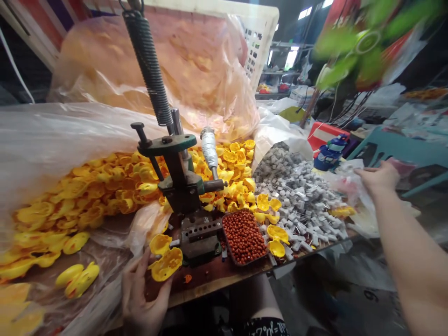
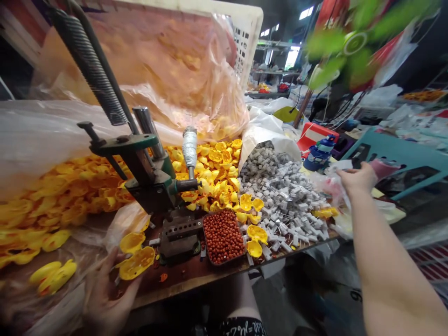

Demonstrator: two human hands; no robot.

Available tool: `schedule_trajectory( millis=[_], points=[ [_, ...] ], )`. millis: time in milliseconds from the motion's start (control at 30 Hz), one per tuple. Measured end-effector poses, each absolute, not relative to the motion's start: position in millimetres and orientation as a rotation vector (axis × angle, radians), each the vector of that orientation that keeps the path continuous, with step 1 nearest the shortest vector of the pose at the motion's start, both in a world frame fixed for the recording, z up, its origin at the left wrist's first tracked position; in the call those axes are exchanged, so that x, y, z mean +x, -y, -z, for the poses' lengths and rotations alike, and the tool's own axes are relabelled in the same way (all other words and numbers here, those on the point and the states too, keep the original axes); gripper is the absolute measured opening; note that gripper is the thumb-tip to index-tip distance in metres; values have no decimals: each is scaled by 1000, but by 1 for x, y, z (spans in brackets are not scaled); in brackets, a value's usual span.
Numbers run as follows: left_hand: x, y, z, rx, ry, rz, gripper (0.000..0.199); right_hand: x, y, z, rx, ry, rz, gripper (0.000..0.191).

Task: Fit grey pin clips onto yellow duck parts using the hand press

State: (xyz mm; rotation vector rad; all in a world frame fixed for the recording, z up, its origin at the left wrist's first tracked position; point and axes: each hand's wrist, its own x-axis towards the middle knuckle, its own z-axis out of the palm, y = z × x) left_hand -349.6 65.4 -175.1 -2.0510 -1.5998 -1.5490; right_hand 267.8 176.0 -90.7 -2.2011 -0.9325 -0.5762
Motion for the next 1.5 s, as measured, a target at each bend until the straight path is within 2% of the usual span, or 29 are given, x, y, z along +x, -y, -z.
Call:
schedule_trajectory(
  millis=[67,167,267,433,667,767,867,933,1067,1133,1267,1500],
  points=[
    [-349,-65,172,-2071,1602,1518,69,235,-182,84,-2215,1029,410,53],
    [-348,-65,169,-2096,1565,1509,62,171,-188,89,-2169,1418,116,35],
    [-348,-66,164,-2177,1486,1489,52,116,-194,109,-2116,1769,-9,16],
    [-354,-68,161,-2214,1444,1448,35,82,-204,135,-2206,1989,69,20],
    [-361,-65,170,-2208,1496,1439,48,83,-204,138,-2177,2179,39,32],
    [-359,-65,172,-2202,1537,1473,51,86,-205,134,-2066,2262,34,23],
    [-354,-65,172,-2237,1590,1506,52,76,-200,122,-1896,2080,97,11],
    [-348,-67,172,-2245,1617,1543,53,51,-186,112,-1753,1861,-47,12],
    [-333,-69,171,-2290,1573,1590,58,-49,-134,106,-1271,1706,-683,20],
    [-327,-69,169,-2331,1535,1601,59,-101,-106,113,-1031,1771,-782,10],
    [-323,-65,164,-2419,1472,1619,63,-159,-73,133,-868,1817,-673,13],
    [-325,-64,164,-2464,1445,1530,72,-172,-67,148,-993,1869,-289,14]
  ],
)
